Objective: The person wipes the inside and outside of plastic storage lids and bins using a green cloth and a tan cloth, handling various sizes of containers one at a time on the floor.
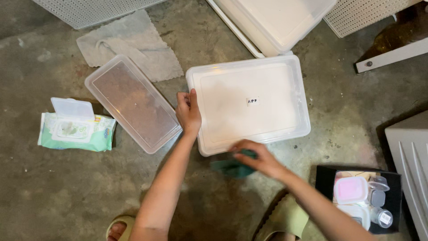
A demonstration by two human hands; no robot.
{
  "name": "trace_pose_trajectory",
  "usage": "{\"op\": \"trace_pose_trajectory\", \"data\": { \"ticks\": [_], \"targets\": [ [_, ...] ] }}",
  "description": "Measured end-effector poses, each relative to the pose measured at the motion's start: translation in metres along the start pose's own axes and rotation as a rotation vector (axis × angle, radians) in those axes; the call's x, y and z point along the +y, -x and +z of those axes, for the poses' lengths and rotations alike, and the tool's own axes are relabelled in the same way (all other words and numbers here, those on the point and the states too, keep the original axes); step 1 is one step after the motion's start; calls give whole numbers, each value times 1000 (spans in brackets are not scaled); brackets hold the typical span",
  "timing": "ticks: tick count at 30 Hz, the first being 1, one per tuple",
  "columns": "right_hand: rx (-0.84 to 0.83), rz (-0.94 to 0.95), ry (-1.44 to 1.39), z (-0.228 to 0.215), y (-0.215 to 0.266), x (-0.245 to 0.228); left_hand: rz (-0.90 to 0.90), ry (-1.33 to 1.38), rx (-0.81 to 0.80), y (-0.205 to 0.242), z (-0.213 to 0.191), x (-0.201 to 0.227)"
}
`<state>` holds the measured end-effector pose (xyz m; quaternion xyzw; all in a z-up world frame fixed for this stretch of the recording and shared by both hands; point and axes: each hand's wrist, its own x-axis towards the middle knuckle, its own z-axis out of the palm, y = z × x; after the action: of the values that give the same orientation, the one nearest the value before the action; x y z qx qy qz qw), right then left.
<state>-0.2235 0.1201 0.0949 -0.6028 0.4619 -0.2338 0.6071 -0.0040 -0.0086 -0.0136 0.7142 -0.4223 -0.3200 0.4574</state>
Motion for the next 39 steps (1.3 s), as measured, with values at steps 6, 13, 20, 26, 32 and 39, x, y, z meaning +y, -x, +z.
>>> {"op": "trace_pose_trajectory", "data": {
  "ticks": [6, 13, 20, 26, 32, 39],
  "targets": [
    [283, 333, 340, -149, 78, 20, -11, 6, -14, 0, -3, 5],
    [431, 338, 919, -182, 102, 7, -24, 14, -28, 1, -6, 10],
    [382, 196, 1331, -153, 84, 1, -39, 23, -25, 3, -6, 11],
    [443, 55, 1286, -140, 86, 11, -30, 6, -17, 1, -5, 9],
    [484, -50, 1334, -124, 93, 18, -33, 26, -4, 1, -4, 6],
    [596, -25, 1381, -96, 84, 31, -44, -9, 21, 3, -3, 9]
  ]
}}
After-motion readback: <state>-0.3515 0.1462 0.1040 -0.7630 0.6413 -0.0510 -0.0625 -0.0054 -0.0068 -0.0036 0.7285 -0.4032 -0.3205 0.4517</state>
